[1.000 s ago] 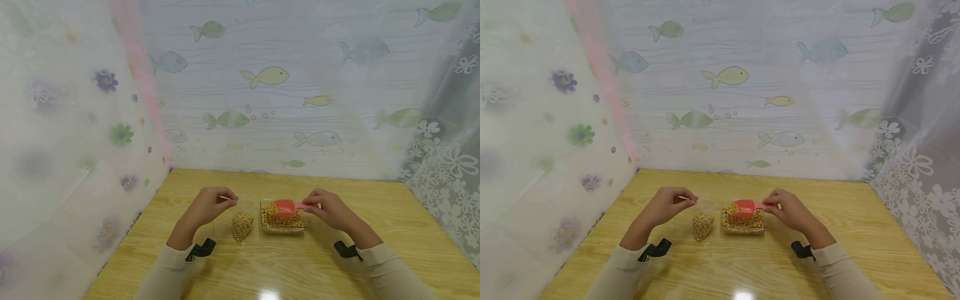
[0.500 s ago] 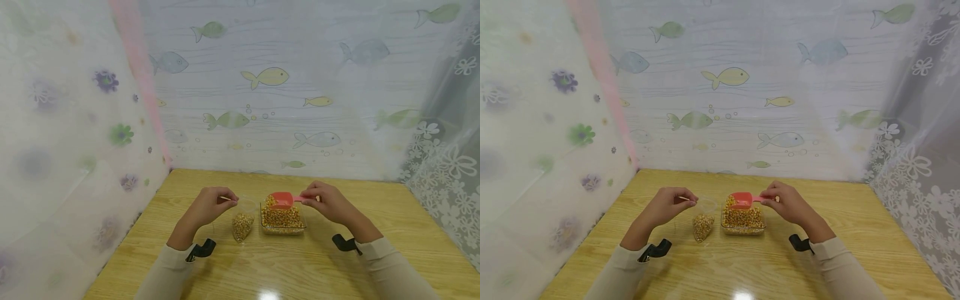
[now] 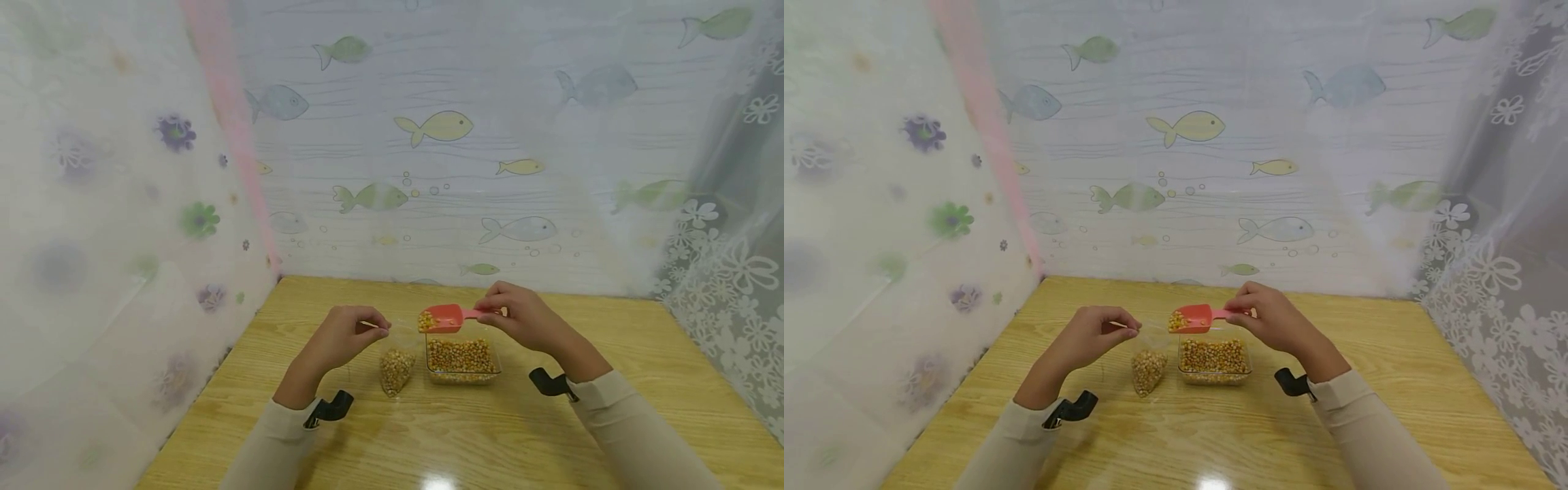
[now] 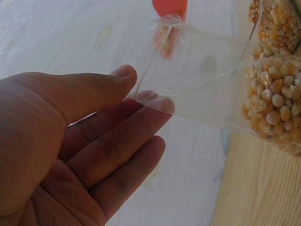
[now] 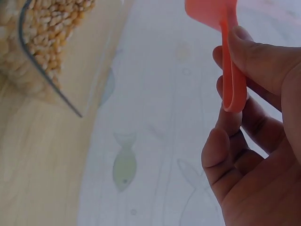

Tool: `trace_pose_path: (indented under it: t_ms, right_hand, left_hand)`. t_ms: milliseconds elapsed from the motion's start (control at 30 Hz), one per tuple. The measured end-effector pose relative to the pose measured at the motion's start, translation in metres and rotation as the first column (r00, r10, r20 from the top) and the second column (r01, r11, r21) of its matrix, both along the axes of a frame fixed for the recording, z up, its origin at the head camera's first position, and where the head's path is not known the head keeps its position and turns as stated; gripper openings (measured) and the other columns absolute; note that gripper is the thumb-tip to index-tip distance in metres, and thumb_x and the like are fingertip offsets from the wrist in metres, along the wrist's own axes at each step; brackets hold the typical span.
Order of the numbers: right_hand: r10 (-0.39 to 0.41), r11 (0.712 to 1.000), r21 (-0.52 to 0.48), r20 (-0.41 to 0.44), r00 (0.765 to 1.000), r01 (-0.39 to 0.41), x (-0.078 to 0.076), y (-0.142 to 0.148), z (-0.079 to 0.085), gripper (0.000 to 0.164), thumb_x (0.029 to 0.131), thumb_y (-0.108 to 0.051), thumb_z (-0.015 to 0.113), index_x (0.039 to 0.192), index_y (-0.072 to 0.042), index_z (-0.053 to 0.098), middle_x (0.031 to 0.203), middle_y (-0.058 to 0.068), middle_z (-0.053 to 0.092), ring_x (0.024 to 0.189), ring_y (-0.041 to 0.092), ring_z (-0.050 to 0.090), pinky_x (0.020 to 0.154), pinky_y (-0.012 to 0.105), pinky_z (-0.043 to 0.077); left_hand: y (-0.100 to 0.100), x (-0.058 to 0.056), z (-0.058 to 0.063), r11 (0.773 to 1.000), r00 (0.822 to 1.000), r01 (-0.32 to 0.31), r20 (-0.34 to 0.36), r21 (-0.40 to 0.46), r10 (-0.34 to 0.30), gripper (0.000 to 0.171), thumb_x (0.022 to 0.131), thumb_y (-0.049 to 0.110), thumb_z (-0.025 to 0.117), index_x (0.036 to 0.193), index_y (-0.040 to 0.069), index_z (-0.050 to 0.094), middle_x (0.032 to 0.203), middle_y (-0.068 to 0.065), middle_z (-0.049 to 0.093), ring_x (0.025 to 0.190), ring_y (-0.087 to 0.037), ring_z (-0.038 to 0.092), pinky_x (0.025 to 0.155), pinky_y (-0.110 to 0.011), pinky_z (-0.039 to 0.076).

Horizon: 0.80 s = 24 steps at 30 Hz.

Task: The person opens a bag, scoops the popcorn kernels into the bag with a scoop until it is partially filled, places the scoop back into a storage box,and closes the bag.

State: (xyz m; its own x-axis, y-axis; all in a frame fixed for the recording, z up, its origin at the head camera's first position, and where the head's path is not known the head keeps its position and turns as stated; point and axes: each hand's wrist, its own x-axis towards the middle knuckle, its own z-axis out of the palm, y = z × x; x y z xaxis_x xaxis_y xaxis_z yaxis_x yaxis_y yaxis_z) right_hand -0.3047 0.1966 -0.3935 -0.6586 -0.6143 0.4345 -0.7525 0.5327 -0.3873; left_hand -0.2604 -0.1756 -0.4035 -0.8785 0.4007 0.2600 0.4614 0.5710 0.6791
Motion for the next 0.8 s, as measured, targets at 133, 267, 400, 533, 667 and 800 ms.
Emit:
trace_pose_path:
  t_ms: [133, 267, 400, 533, 667, 800]
  right_hand:
    - [0.019, 1.0, 0.016, 0.003, 1.0, -0.019, -0.001, -0.009, 0.008, 0.012, 0.097, -0.021, 0.075, 0.107, -0.018, 0.08, 0.097, -0.011, 0.061, 0.075, 0.006, 0.05, 0.064, 0.025, 0.046]
    - [0.022, 0.999, 0.041, 0.009, 1.0, -0.022, -0.002, -0.017, 0.014, 0.012, 0.097, -0.021, 0.075, 0.107, -0.018, 0.08, 0.098, -0.011, 0.062, 0.076, 0.006, 0.052, 0.065, 0.026, 0.048]
    - [0.024, 0.997, 0.068, 0.004, 1.0, -0.024, -0.003, -0.022, 0.017, 0.013, 0.096, -0.02, 0.076, 0.107, -0.017, 0.08, 0.097, -0.01, 0.062, 0.077, 0.006, 0.052, 0.067, 0.027, 0.048]
    - [0.041, 0.994, 0.097, -0.005, 0.999, -0.041, -0.004, -0.028, 0.02, 0.013, 0.094, -0.019, 0.078, 0.107, -0.017, 0.08, 0.097, -0.009, 0.062, 0.078, 0.006, 0.052, 0.068, 0.027, 0.049]
    - [0.057, 0.991, 0.123, -0.024, 0.998, -0.054, -0.005, -0.034, 0.023, 0.012, 0.094, -0.019, 0.078, 0.106, -0.017, 0.081, 0.097, -0.009, 0.062, 0.079, 0.005, 0.052, 0.068, 0.027, 0.049]
    - [0.07, 0.987, 0.148, -0.049, 0.996, -0.062, -0.003, -0.039, 0.029, 0.012, 0.093, -0.018, 0.079, 0.105, -0.016, 0.081, 0.095, -0.009, 0.062, 0.078, 0.006, 0.051, 0.068, 0.027, 0.048]
  left_hand:
    - [0.0, -0.001, -0.001, 1.0, 1.0, -0.006, -0.006, -0.007, 0.006, 0.006, 0.099, 0.023, 0.073, 0.101, 0.028, 0.076, 0.11, 0.007, 0.075, 0.094, -0.008, 0.076, 0.082, -0.031, 0.063]
    - [-0.001, -0.001, -0.001, 1.0, 1.0, -0.004, -0.009, -0.007, 0.004, 0.006, 0.099, 0.023, 0.073, 0.101, 0.028, 0.076, 0.11, 0.007, 0.076, 0.094, -0.008, 0.075, 0.082, -0.03, 0.062]
    - [0.0, 0.0, 0.0, 1.0, 1.0, -0.001, -0.01, -0.012, 0.001, 0.006, 0.099, 0.023, 0.072, 0.101, 0.028, 0.076, 0.11, 0.007, 0.076, 0.095, -0.008, 0.075, 0.082, -0.029, 0.062]
    - [0.001, 0.001, 0.002, 1.0, 1.0, 0.001, -0.006, -0.014, -0.001, 0.006, 0.1, 0.023, 0.072, 0.102, 0.027, 0.076, 0.111, 0.007, 0.075, 0.095, -0.007, 0.075, 0.082, -0.03, 0.062]
    - [0.001, 0.001, 0.002, 1.0, 1.0, -0.004, -0.003, -0.016, 0.004, 0.006, 0.1, 0.023, 0.072, 0.102, 0.027, 0.076, 0.111, 0.006, 0.075, 0.095, -0.008, 0.075, 0.082, -0.03, 0.062]
    - [0.0, 0.001, 0.001, 1.0, 1.0, -0.01, -0.008, -0.023, 0.009, 0.006, 0.099, 0.023, 0.072, 0.102, 0.027, 0.076, 0.11, 0.007, 0.075, 0.095, -0.007, 0.075, 0.082, -0.03, 0.062]
